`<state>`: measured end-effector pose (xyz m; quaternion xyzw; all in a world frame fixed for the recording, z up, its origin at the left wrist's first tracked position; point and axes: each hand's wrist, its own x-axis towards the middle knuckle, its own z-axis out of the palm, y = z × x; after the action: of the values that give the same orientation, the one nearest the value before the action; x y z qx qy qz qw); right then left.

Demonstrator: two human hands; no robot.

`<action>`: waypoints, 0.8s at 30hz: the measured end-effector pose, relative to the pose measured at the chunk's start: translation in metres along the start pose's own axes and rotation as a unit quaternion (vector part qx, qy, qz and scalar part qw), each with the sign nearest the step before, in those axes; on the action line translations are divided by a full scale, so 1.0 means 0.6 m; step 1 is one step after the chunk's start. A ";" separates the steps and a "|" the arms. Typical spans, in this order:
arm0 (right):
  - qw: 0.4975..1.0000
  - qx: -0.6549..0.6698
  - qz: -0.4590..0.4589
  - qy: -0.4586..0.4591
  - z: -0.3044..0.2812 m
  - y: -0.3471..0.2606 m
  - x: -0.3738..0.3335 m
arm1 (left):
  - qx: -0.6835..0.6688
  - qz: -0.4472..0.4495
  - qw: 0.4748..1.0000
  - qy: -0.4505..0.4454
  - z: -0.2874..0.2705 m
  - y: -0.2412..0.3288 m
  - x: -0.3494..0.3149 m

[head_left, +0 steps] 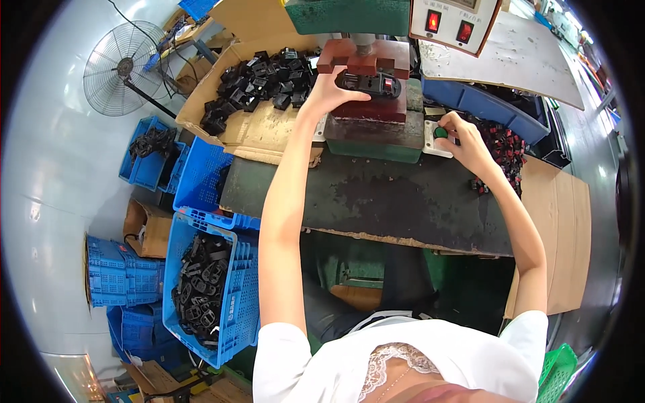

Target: Operating a manual press machine to process black plastic parts and then sorting them into a green basket for bagging.

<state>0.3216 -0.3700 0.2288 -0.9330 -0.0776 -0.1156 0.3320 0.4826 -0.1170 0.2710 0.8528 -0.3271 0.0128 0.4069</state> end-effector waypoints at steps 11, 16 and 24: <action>0.996 -0.070 -0.012 0.045 0.016 -0.013 0.009 | 0.070 0.262 0.906 0.326 0.005 0.049 -0.209; 0.992 -0.122 -0.010 0.045 0.022 -0.025 -0.005 | 0.106 0.282 0.862 0.407 -0.056 0.093 -0.296; 0.989 -0.144 0.035 -0.006 0.020 -0.095 -0.038 | -0.055 0.142 0.941 0.301 -0.124 0.118 -0.422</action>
<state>0.2892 -0.3200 0.2478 -0.9738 -0.0289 -0.1085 0.1977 0.2617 0.0418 0.2964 0.7301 -0.3073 0.3083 0.5267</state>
